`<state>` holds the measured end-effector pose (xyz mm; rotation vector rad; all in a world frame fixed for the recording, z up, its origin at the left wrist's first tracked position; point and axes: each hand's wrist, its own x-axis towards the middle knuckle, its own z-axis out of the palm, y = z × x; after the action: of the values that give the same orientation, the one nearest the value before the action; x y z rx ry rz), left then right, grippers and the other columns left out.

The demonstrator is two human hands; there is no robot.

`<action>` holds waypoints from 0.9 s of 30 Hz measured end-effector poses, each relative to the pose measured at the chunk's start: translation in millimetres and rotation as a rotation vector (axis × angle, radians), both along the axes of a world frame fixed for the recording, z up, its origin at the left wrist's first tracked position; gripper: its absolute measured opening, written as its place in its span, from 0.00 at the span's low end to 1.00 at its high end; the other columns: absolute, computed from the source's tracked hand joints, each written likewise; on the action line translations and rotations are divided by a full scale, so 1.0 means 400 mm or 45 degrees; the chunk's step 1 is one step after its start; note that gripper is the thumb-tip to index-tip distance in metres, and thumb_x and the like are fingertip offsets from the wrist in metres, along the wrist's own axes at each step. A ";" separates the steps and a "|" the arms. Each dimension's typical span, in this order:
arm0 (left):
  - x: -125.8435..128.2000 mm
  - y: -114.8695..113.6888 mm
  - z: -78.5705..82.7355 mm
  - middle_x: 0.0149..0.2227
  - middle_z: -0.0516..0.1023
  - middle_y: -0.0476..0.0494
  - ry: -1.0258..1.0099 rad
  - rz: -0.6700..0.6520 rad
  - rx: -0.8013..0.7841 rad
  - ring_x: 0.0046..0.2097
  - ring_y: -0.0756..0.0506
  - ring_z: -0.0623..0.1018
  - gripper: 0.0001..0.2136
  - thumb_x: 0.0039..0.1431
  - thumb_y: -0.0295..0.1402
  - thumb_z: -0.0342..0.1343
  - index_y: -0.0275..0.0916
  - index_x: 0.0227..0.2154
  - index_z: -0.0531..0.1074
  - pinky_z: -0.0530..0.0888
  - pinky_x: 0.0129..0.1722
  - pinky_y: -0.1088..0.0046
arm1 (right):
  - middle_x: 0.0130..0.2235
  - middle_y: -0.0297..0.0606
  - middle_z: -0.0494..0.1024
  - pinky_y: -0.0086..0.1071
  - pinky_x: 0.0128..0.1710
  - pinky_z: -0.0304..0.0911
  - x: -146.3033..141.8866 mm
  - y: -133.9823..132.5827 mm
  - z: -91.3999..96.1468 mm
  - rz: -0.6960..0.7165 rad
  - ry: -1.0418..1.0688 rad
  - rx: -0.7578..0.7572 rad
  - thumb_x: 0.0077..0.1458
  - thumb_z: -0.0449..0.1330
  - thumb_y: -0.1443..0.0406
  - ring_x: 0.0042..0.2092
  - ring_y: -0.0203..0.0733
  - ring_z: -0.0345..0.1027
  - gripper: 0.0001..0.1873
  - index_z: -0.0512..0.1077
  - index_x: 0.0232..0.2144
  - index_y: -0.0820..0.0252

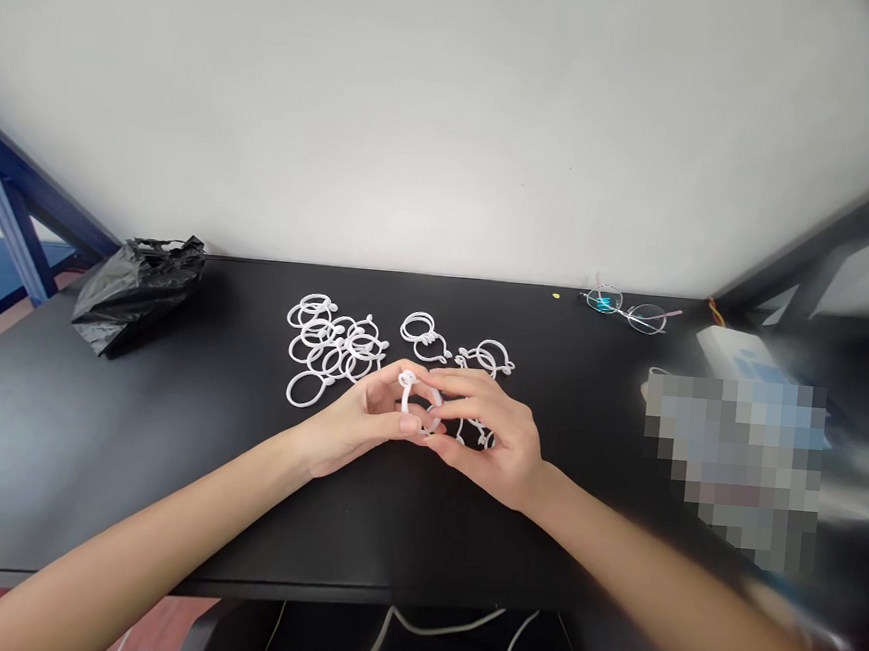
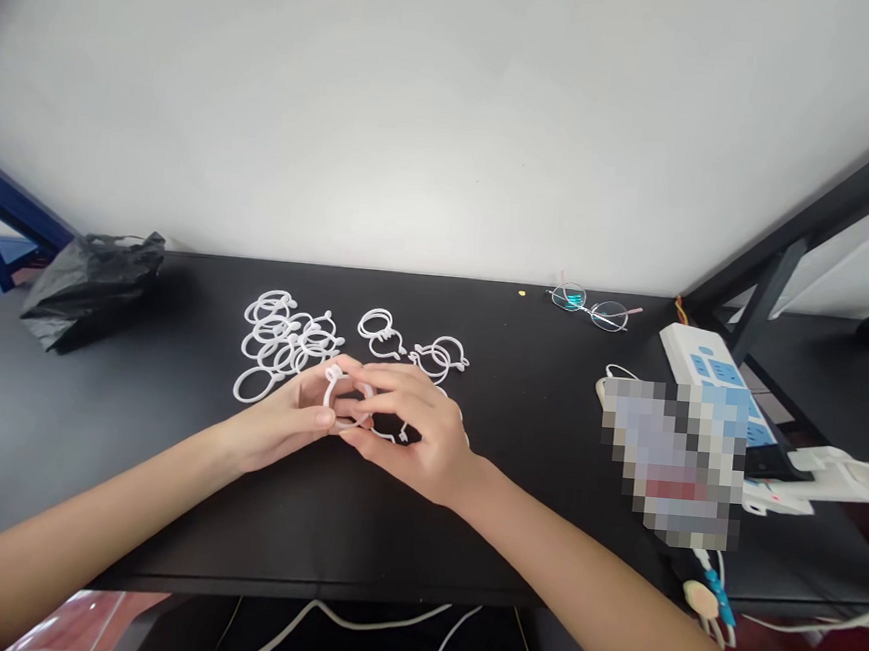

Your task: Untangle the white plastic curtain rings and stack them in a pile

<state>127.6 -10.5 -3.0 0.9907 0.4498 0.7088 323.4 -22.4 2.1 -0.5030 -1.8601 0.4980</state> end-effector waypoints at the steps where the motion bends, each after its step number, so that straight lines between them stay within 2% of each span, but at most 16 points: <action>1: 0.002 -0.002 0.001 0.39 0.73 0.50 0.044 0.041 0.035 0.40 0.51 0.76 0.15 0.55 0.32 0.67 0.43 0.43 0.71 0.76 0.44 0.71 | 0.45 0.45 0.82 0.45 0.49 0.73 0.002 -0.001 0.002 -0.006 0.015 -0.044 0.58 0.64 0.67 0.48 0.49 0.77 0.09 0.75 0.42 0.57; 5: 0.012 -0.008 0.003 0.37 0.73 0.50 0.187 0.197 0.230 0.39 0.51 0.74 0.16 0.52 0.26 0.68 0.42 0.41 0.70 0.76 0.40 0.74 | 0.41 0.42 0.82 0.42 0.43 0.74 0.008 -0.001 0.008 -0.065 0.027 -0.128 0.57 0.64 0.67 0.41 0.45 0.77 0.13 0.75 0.46 0.56; 9: 0.015 -0.011 -0.003 0.36 0.74 0.49 0.309 0.282 0.372 0.37 0.50 0.76 0.17 0.51 0.27 0.68 0.40 0.42 0.71 0.77 0.40 0.70 | 0.37 0.39 0.82 0.38 0.39 0.72 0.010 0.002 0.008 -0.160 0.012 -0.130 0.58 0.61 0.73 0.38 0.41 0.76 0.11 0.78 0.41 0.56; 14: 0.009 -0.012 -0.009 0.40 0.72 0.47 0.448 0.460 0.605 0.36 0.50 0.74 0.18 0.50 0.29 0.69 0.42 0.45 0.74 0.78 0.42 0.67 | 0.33 0.38 0.81 0.35 0.34 0.72 0.013 0.005 0.005 -0.187 0.009 -0.199 0.57 0.63 0.72 0.33 0.39 0.75 0.07 0.79 0.35 0.57; 19: -0.004 -0.007 -0.007 0.39 0.74 0.46 0.582 0.667 0.813 0.41 0.47 0.77 0.17 0.52 0.31 0.68 0.43 0.46 0.76 0.77 0.47 0.66 | 0.34 0.38 0.80 0.32 0.32 0.71 0.012 0.004 0.002 -0.231 0.000 -0.279 0.57 0.63 0.72 0.33 0.38 0.74 0.06 0.79 0.35 0.58; 27: -0.012 -0.002 -0.004 0.40 0.79 0.44 0.642 0.744 0.947 0.41 0.46 0.78 0.18 0.53 0.32 0.68 0.42 0.47 0.76 0.76 0.47 0.65 | 0.35 0.35 0.82 0.30 0.32 0.72 0.019 0.009 -0.008 -0.170 0.030 -0.423 0.59 0.61 0.71 0.34 0.36 0.75 0.09 0.80 0.38 0.55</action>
<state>122.9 -11.2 -4.6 1.7880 0.9785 1.1980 330.8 -18.9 -1.0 -0.8333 -1.7144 0.7232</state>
